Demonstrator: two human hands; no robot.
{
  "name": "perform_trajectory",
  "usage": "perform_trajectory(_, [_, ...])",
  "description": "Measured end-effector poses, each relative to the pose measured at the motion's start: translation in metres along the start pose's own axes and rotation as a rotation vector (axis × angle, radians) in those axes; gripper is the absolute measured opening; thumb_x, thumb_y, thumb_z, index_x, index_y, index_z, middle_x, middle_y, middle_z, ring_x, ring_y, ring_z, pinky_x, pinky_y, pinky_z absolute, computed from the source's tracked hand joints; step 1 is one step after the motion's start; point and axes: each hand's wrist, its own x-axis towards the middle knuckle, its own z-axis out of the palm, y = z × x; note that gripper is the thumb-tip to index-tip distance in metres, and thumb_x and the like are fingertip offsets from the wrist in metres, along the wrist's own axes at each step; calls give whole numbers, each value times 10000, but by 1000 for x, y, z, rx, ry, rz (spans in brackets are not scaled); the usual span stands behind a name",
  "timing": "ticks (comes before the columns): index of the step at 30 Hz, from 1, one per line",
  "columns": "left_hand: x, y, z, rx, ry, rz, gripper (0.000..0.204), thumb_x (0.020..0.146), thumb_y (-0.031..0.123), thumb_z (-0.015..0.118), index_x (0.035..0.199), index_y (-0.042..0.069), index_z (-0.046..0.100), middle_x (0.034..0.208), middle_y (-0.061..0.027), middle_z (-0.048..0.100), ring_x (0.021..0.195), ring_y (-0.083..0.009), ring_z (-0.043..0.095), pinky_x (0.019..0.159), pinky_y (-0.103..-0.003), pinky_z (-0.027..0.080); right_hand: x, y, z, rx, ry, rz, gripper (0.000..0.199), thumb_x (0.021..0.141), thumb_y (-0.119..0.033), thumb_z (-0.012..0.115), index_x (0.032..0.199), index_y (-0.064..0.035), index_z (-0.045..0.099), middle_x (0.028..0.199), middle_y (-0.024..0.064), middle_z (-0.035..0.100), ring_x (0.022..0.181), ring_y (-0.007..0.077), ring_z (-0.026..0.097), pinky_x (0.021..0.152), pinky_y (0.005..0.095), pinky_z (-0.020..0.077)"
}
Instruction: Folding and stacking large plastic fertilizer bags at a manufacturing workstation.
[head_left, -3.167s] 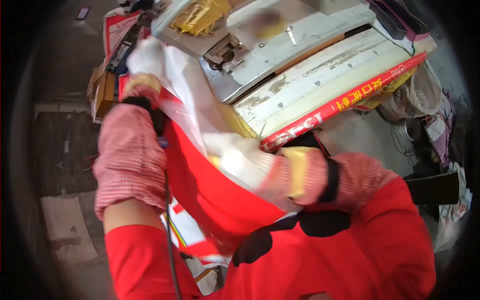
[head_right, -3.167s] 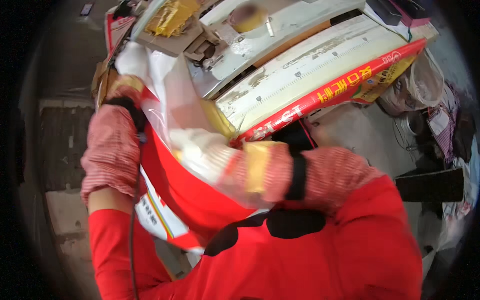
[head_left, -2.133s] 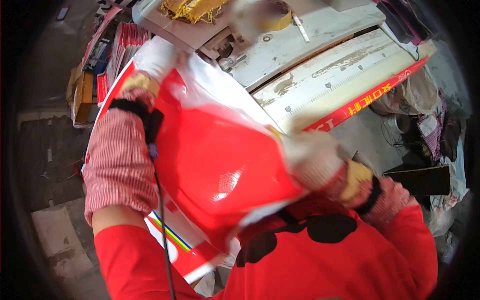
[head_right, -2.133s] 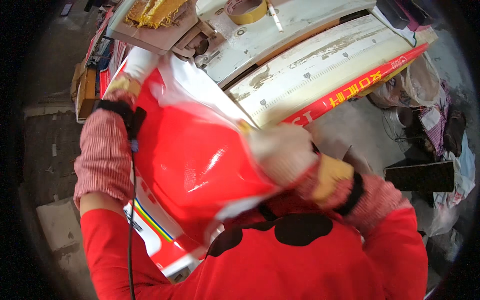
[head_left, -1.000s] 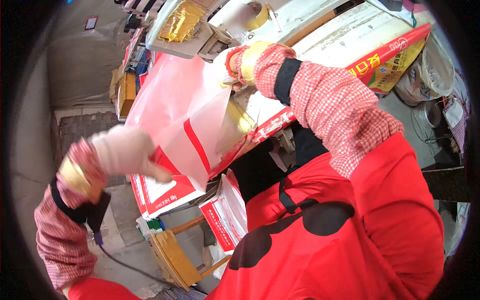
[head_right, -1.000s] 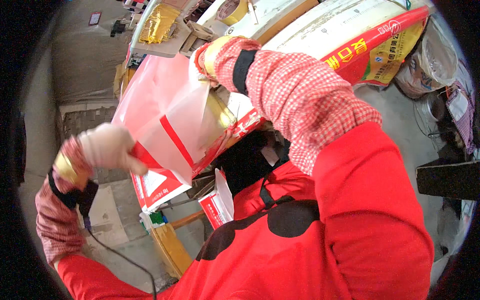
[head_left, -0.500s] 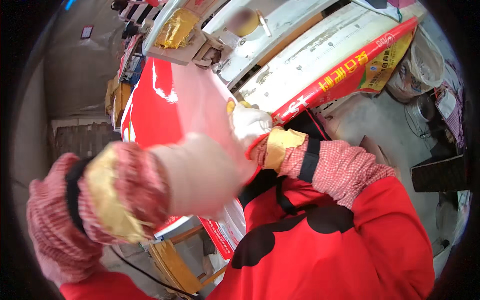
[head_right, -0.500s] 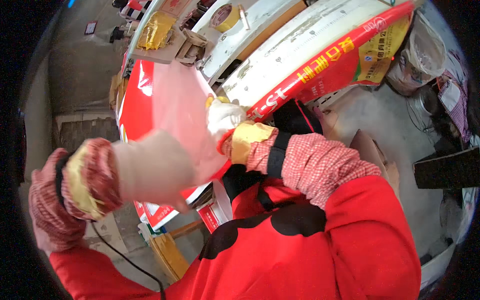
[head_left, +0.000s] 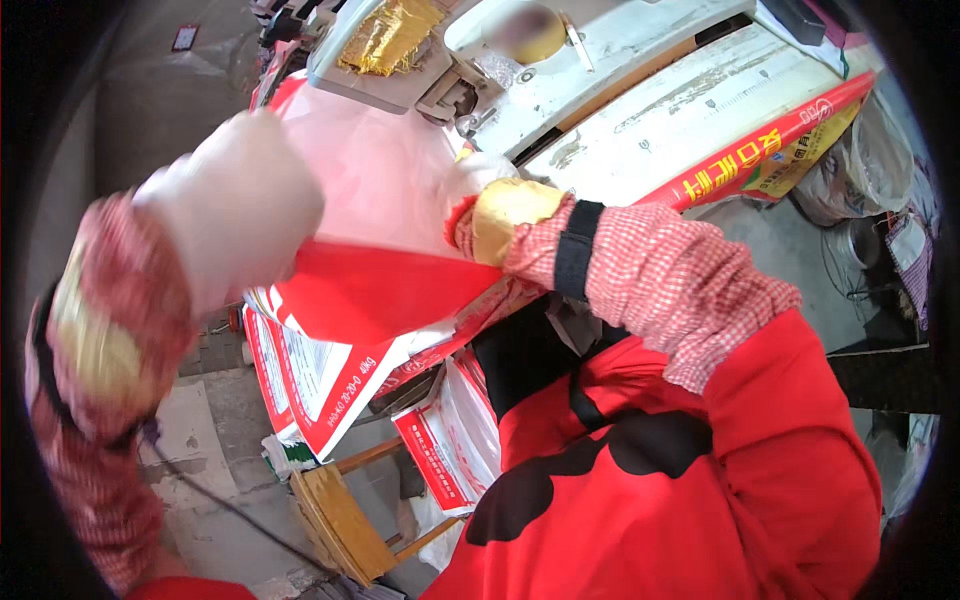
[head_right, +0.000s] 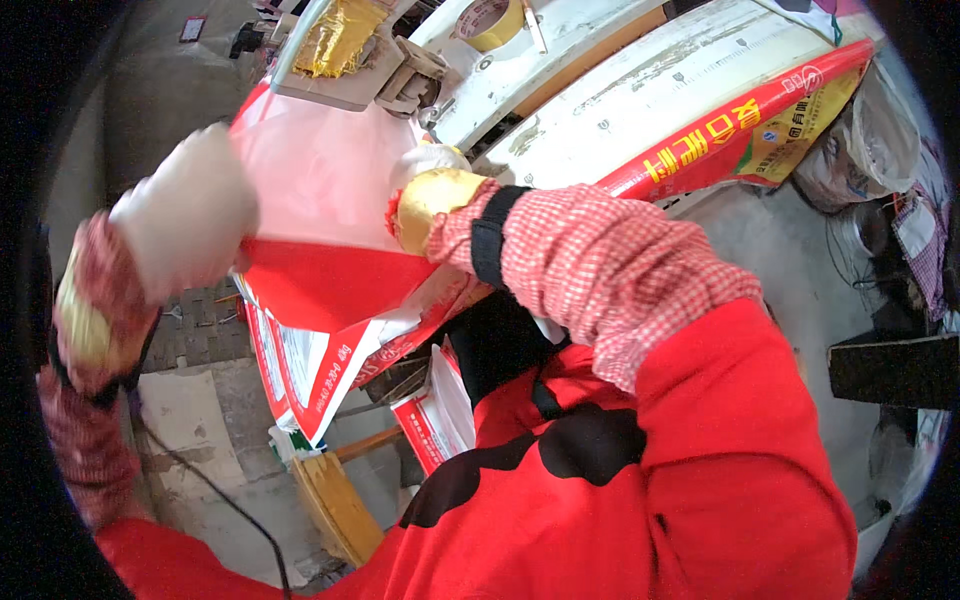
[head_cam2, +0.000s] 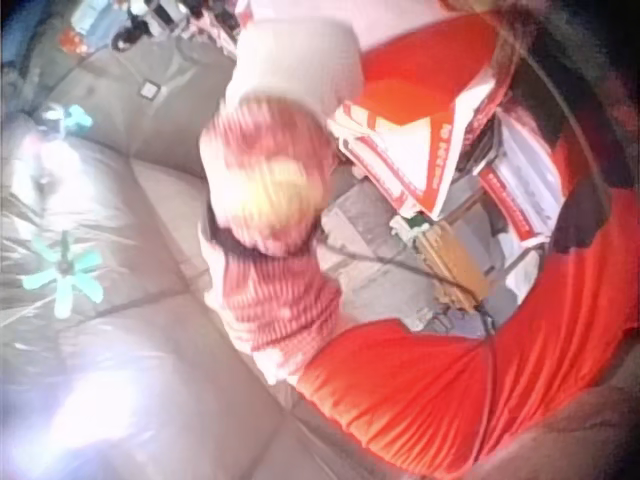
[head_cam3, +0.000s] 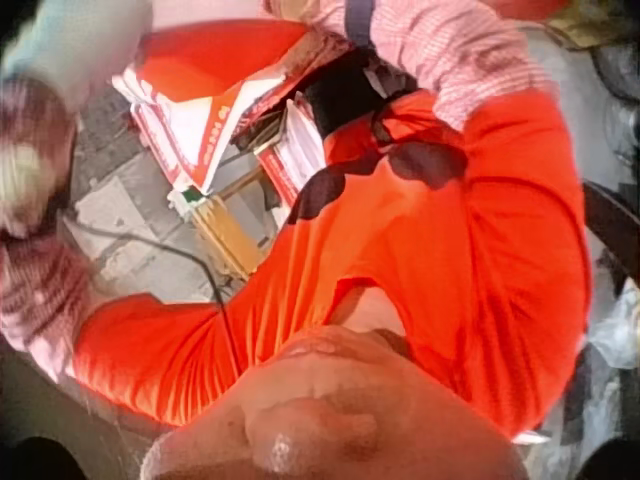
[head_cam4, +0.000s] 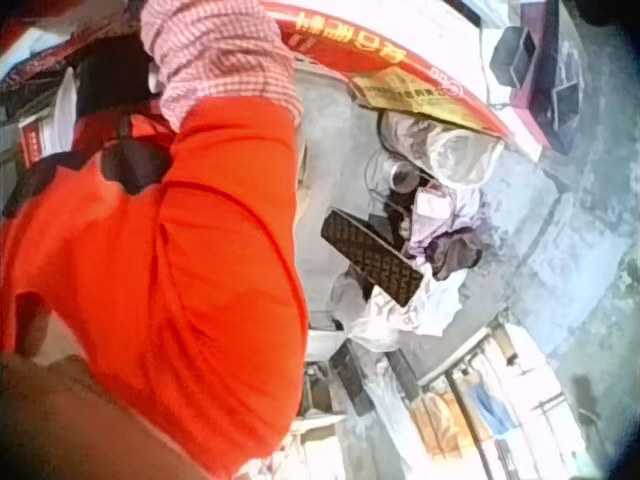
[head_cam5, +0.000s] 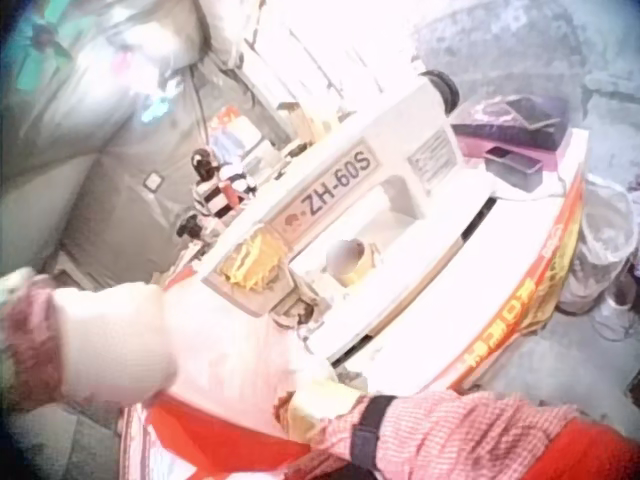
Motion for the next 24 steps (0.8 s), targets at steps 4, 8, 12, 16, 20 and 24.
perform_trajectory(4, [-2, 95, 22, -301, 28, 306, 79, 638, 140, 603, 651, 78, 650, 627, -66, 595, 586, -234, 590, 535, -357, 479, -2, 2, -24, 83, -15, 19, 200, 839, -225, 455, 723, -108, 569, 713, 44, 593, 649, 183, 581, 555, 351, 443])
perform_trajectory(8, [30, 134, 1, -841, 390, 662, 83, 527, 157, 630, 510, 117, 559, 539, -45, 544, 469, -208, 539, 411, -338, 418, -16, -2, -31, 227, -13, 23, 210, 852, -226, 447, 725, -109, 567, 715, 41, 595, 655, 171, 584, 547, 349, 442])
perform_trajectory(12, [62, 61, -8, -589, 190, 500, 209, 737, 323, 601, 709, 120, 642, 610, -33, 570, 584, -230, 562, 549, -351, 455, -20, -24, -3, 570, 33, 128, 199, 846, -240, 441, 753, -113, 564, 741, 42, 594, 680, 171, 581, 544, 343, 445])
perform_trajectory(16, [26, -21, -29, -224, -26, 59, 300, 594, 323, 663, 535, 33, 611, 492, -88, 536, 463, -263, 528, 515, -361, 444, 1, 4, 9, 932, 103, 220, 195, 839, -254, 435, 782, -117, 562, 768, 44, 594, 704, 170, 577, 540, 337, 448])
perform_trajectory(20, [-5, 70, 15, -188, 162, 310, 208, 623, 245, 614, 544, 53, 596, 512, -65, 514, 494, -240, 522, 486, -381, 438, -18, 7, 30, 1308, 161, 307, 198, 833, -268, 429, 811, -121, 560, 795, 46, 593, 729, 170, 574, 537, 332, 451])
perform_trajectory(24, [34, 116, -17, -413, -126, 593, 163, 604, 186, 595, 645, 29, 603, 550, -102, 522, 568, -246, 549, 488, -360, 454, -9, 19, 48, 1663, 220, 401, 207, 827, -282, 424, 839, -125, 558, 821, 48, 593, 754, 169, 570, 533, 326, 453])
